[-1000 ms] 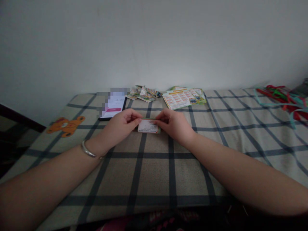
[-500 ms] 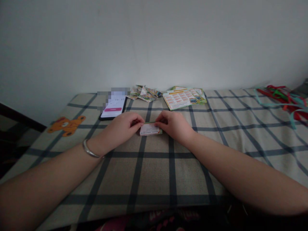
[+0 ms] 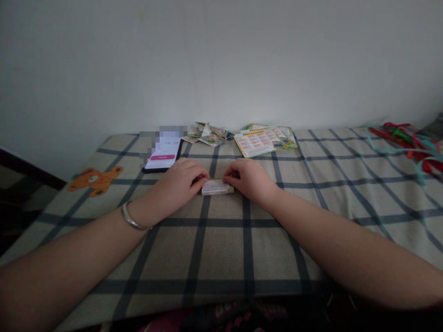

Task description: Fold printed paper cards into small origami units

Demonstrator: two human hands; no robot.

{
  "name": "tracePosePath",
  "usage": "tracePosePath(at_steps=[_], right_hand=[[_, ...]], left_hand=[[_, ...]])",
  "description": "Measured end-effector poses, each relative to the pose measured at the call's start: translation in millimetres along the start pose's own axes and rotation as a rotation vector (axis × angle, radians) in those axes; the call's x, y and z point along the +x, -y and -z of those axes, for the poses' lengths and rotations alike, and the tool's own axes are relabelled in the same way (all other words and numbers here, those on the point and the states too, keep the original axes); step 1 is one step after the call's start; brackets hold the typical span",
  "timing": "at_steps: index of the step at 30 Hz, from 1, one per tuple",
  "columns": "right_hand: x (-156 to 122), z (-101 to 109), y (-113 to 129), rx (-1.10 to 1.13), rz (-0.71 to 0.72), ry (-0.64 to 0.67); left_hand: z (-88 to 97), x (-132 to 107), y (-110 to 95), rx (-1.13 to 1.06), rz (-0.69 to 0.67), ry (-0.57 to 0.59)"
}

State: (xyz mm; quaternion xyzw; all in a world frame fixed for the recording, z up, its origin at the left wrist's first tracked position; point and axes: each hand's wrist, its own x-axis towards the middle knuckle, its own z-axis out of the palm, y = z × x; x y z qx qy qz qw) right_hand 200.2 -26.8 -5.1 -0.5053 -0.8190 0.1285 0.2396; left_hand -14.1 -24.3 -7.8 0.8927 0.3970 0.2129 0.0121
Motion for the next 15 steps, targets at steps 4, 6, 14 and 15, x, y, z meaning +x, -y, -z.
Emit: tracePosePath(at_steps=[4,6,14,15], right_hand=[[1,1,0,0.017,-0.048,0.016],[1,1,-1,0.013,-0.056,0.022],[1,0,-4,0.031,-0.052,0.023],[1,0,-4,0.035,-0.048,0.022]], left_hand=[[-1.0,2,4,0.038,-0.059,-0.002],[-1.4,2,5,0.058,-0.113,0.014],[10.9,-1,-4,0.14,-0.255,0.152],[14.3,-2,-6,0.177,-0.275,0.175]])
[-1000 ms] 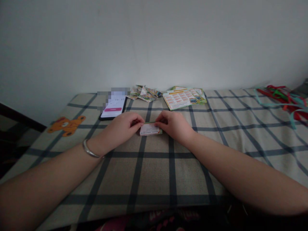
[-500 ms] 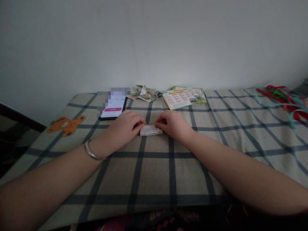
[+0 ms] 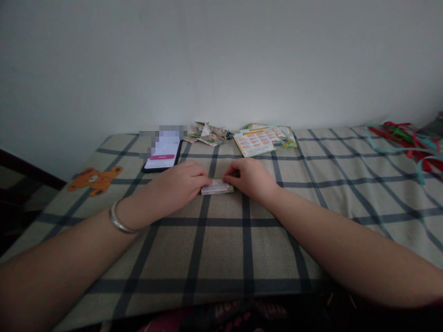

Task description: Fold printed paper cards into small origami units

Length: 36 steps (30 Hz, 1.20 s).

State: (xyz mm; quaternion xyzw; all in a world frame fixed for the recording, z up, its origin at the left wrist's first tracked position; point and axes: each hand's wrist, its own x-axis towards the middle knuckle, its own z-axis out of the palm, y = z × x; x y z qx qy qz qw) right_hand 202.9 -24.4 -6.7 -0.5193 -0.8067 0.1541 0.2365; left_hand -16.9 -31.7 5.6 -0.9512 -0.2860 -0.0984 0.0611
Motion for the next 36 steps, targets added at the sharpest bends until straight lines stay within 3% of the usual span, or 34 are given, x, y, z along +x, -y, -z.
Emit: tracePosePath(at_steps=[8,12,14,16,24,28,36], right_hand=[[-1,1,-2,0.005,0.088,-0.057],[-4,5,1,0.04,0.357,-0.119],[-8,6,4,0.044,0.551,-0.048],[-12,5,9,-0.01,0.659,0.034],[-18,2,14,-0.154,0.648,0.118],[-17,3,15,-0.175,0.669,0.131],[-16,3,17,-0.231,0.679,0.157]], left_hand=[[20.5,-4,-10,0.112,0.059,0.173],[19.5,-6,-10,0.115,0.064,0.16],[18.4,-7,-10,0.097,0.064,0.16],[18.3,-8,-8,0.071,0.069,0.166],[31.6,-9,4,-0.212,0.014,0.194],[38.7,-8,3,-0.164,0.02,0.274],[35.4,-9,-1,-0.119,-0.058,0.211]])
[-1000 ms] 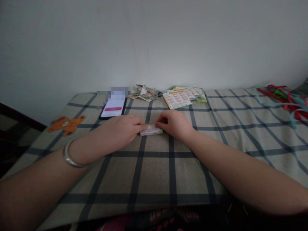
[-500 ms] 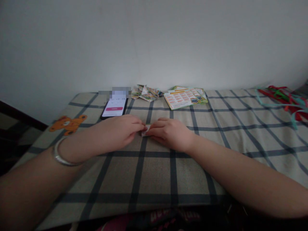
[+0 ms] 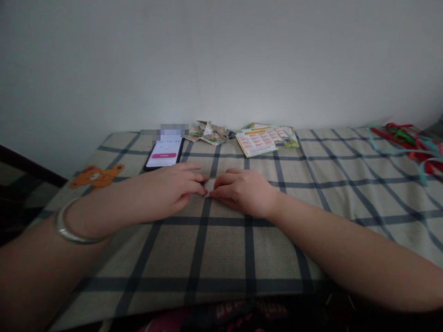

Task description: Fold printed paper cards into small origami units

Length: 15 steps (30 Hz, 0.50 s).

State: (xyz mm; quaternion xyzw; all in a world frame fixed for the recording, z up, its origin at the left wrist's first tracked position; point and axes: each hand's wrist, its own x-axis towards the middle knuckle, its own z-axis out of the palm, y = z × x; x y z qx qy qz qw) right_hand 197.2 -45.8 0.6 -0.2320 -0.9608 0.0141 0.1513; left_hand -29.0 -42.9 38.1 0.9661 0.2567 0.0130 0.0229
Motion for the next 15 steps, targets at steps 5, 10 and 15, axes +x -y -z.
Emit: tracePosePath(at_steps=[5,10,15], right_hand=[[-1,0,0,-0.019,-0.02,0.008],[-3,1,0,-0.031,-0.009,0.0],[-4,2,2,-0.061,0.0,0.015]], left_hand=[[2.3,0,2,-0.094,0.002,-0.014],[9.2,-3,3,-0.193,0.059,0.08],[9.2,-5,-2,-0.141,0.075,0.106]])
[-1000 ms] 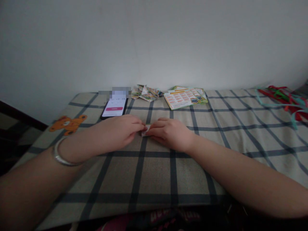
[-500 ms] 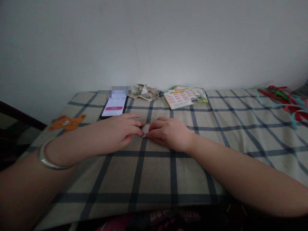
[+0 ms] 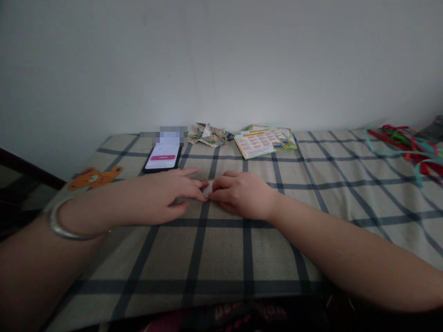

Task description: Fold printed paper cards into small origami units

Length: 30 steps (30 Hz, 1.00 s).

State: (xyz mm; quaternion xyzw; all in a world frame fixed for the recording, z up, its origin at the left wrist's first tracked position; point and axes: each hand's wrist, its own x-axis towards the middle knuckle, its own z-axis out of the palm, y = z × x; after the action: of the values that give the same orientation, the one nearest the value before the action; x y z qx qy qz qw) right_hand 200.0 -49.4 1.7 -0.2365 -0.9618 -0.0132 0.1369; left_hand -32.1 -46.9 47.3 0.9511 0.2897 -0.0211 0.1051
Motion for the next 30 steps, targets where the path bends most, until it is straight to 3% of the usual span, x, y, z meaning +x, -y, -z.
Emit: tracePosePath(at_steps=[6,9,18,30], right_hand=[[0.6,-0.1,-0.4,-0.012,-0.009,0.02],[0.3,-0.8,-1.5,-0.011,0.015,0.015],[-0.7,-1.3,1.1,0.007,-0.019,0.008],[-2.2,0.9,0.6,0.052,-0.012,0.022]], left_hand=[[-2.1,0.2,-8.7,0.083,-0.014,-0.01],[-2.9,-1.5,-6.6,0.069,0.042,-0.044],[-3.2,0.8,-4.6,0.11,-0.032,-0.02],[-6.1,-1.3,-3.4,0.096,0.027,-0.02]])
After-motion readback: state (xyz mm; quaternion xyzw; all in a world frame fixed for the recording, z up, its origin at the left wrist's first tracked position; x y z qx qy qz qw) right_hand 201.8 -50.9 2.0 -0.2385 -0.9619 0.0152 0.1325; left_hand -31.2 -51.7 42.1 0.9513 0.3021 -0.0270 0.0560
